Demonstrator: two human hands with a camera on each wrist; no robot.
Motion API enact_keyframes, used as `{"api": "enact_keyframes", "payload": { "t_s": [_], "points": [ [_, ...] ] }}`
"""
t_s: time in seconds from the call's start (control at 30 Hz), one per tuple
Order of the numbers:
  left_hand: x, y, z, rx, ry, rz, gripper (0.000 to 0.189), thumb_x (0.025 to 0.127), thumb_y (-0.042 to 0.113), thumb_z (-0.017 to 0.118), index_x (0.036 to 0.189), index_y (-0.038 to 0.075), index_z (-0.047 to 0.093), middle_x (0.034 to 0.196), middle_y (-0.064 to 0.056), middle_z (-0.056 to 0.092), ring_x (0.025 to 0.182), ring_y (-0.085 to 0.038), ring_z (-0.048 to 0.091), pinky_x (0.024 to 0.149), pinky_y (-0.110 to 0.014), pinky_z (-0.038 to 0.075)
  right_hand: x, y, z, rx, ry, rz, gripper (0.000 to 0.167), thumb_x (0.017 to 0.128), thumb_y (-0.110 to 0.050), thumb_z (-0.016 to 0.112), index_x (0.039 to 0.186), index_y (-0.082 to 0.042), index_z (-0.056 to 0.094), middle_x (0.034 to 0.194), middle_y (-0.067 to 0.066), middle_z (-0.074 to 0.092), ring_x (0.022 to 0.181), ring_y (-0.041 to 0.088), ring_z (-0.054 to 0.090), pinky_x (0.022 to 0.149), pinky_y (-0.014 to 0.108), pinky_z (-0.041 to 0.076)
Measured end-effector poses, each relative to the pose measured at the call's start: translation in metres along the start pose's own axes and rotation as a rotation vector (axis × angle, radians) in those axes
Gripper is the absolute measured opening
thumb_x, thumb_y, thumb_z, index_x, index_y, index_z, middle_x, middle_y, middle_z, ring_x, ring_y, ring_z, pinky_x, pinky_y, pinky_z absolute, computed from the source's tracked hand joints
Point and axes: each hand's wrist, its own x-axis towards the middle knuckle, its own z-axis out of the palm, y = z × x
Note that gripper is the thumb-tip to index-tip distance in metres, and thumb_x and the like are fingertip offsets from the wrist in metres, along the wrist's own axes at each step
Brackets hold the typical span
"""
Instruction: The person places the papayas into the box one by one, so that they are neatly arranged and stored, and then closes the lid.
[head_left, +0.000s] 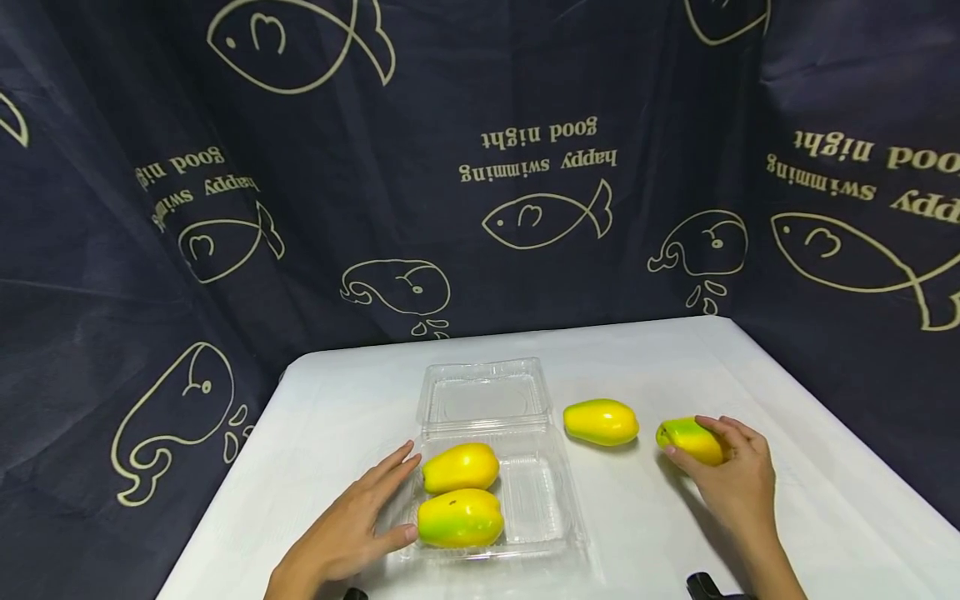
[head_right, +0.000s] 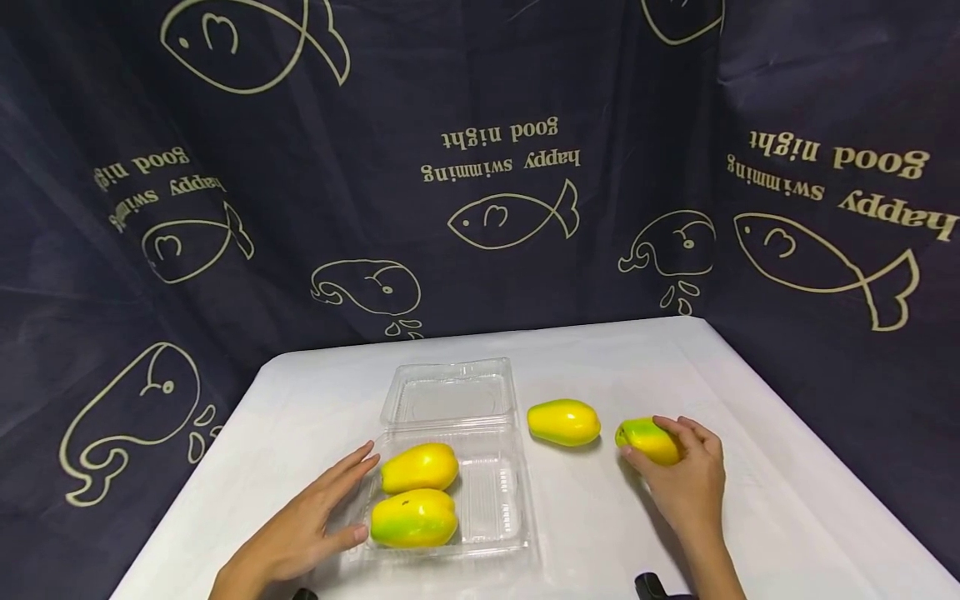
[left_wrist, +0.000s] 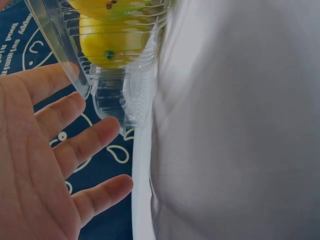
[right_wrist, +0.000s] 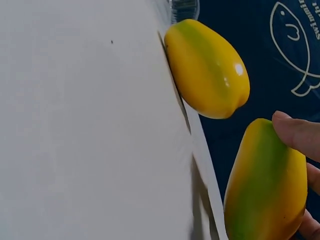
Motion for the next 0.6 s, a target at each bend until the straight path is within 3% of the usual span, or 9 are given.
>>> {"api": "enact_keyframes", "payload": {
  "t_s": [0.2,0.33,0.5,0.6],
  "points": [
    [-0.001,0.001,0.0,-0.005,-0.004,-0.002,0.083,0.087,0.054,0.069,0.158,0.027,0.034,0.167,0.005,0.026,0.148,-0.02,0.039,0.102,-0.057,0.049,-0.002,-0.01,-0.002,0.01,0.05,-0.039,0.064,0.071,-0.026,0.091,0.128,-0.008,0.067,0.145,0.021,0.046,0.131,0.042,0.043,0.099,0.051,0.033],
    [-0.001,0.001,-0.001,-0.005,-0.001,0.0,0.083,0.087,0.054,0.069,0.158,0.028,0.034,0.167,0.009,0.024,0.148,-0.02,0.039,0.102,-0.057,0.049,-0.004,-0.017,-0.003,0.021,0.065,-0.056,0.064,0.072,-0.027,0.091,0.128,-0.008,0.067,0.145,0.021,0.046,0.13,0.042,0.044,0.097,0.049,0.033],
    [0.0,0.001,0.0,-0.001,-0.001,0.0,0.084,0.087,0.055,0.068,0.158,0.03,0.032,0.167,0.011,0.022,0.148,-0.021,0.039,0.102,-0.058,0.048,-0.007,-0.024,-0.002,0.027,0.092,-0.074,0.062,0.072,-0.026,0.092,0.127,-0.009,0.068,0.143,0.017,0.048,0.124,0.034,0.048,0.088,0.03,0.035],
    [0.0,-0.001,0.001,0.001,0.002,-0.003,0.083,0.087,0.055,0.068,0.158,0.029,0.032,0.167,0.008,0.025,0.147,-0.022,0.04,0.101,-0.058,0.048,-0.009,-0.028,0.0,0.04,0.106,-0.091,0.062,0.071,-0.024,0.092,0.126,-0.009,0.068,0.142,0.016,0.049,0.12,0.03,0.049,0.083,0.025,0.035]
  ]
}}
